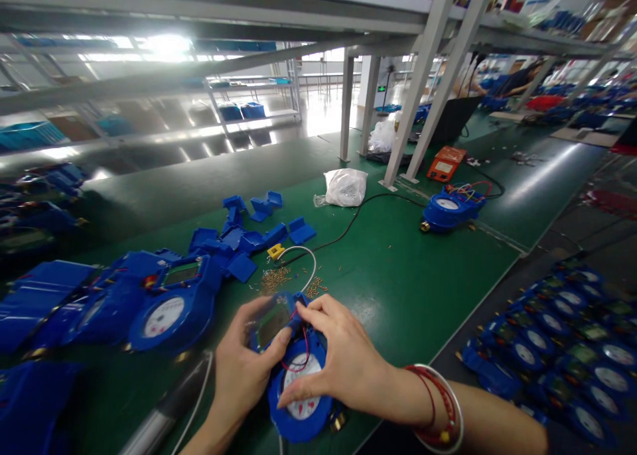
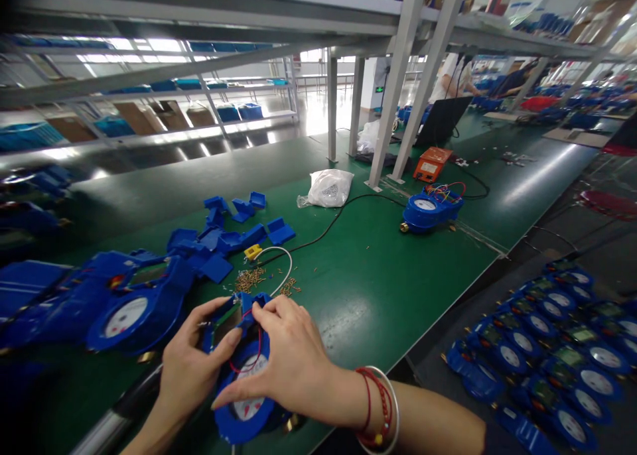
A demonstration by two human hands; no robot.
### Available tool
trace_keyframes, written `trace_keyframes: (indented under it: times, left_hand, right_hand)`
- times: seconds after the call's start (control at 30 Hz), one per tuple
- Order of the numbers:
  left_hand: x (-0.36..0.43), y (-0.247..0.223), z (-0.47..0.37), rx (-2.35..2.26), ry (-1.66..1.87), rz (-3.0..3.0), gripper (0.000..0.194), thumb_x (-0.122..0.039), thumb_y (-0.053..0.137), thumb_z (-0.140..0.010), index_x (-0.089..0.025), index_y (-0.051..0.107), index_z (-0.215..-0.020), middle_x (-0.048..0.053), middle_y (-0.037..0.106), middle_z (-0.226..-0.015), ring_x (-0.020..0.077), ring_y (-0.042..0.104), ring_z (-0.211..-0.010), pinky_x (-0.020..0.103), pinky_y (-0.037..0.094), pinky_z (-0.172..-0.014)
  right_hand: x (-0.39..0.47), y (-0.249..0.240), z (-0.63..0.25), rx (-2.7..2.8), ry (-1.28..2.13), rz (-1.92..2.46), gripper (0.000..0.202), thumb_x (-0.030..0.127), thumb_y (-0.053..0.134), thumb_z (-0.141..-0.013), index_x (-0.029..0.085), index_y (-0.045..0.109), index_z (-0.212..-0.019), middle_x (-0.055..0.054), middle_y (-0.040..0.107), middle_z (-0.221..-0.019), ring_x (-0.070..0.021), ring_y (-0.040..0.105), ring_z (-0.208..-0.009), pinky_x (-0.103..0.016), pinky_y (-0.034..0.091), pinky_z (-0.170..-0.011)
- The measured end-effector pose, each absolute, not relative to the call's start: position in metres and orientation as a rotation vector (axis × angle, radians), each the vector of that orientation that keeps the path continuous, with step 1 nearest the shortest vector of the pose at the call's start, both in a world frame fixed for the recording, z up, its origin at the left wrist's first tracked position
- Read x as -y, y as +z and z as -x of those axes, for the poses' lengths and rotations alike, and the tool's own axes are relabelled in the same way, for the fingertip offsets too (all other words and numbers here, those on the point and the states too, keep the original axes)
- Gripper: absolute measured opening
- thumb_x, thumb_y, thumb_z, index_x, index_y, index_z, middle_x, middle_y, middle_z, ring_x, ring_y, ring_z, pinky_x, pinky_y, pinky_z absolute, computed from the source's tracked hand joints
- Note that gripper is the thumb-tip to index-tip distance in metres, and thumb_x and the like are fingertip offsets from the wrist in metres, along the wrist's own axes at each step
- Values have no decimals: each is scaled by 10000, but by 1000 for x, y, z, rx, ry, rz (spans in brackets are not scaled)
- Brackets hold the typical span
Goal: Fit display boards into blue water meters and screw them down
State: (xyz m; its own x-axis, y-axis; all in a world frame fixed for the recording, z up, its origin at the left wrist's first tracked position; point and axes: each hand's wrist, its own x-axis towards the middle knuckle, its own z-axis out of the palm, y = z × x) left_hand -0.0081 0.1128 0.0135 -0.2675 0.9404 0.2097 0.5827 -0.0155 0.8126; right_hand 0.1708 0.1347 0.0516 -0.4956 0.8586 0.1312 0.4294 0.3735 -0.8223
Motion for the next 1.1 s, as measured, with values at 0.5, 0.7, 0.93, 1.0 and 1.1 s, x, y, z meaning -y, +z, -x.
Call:
trace_keyframes:
  times: [0.5,0.7,0.93,1.0,1.1]
  left_hand:
    - [-108,15,3,-1867,1244,-1603,479,-461,660,-708,-205,550,-1097,62,647,-1048,242,635,-952,363,541,-825]
    - [-107,15,3,-1880,1235,-1627,479,-451,668,-698,-201,557,-1092,65,656,-1042,242,648,-938,340,559,-778]
    - [-106,13,6,-1907,1190,-1726,461,-448,646,-722,-209,539,-1101,57,662,-1022,224,664,-895,312,570,-749]
    - [-106,12,8,-1909,1174,-1755,456,-440,644,-726,-212,533,-1106,57,660,-1023,218,667,-886,302,572,-739]
    - [-106,11,10,-1903,1166,-1801,456,-434,641,-729,-209,530,-1110,60,658,-1024,220,669,-885,296,574,-729]
  right_hand:
    - [-146,45,-163,1912,933,1143,271,208,819,-618,180,674,-844,-3,636,-839,-160,593,-807,-280,465,-718]
    - [-154,43,-167,1905,1035,1084,169,130,775,-678,171,723,-834,-13,665,-795,-128,612,-706,-241,477,-656]
    - [-173,51,-172,2040,1086,1070,117,133,722,-721,201,745,-814,-6,709,-757,-119,635,-666,-217,465,-609]
    - [-178,55,-173,2087,1115,1073,123,123,718,-712,198,751,-804,-9,720,-756,-119,643,-655,-211,458,-594]
    - [-188,62,-175,2176,1180,1029,131,132,703,-724,204,757,-819,-8,733,-758,-127,655,-664,-207,447,-582]
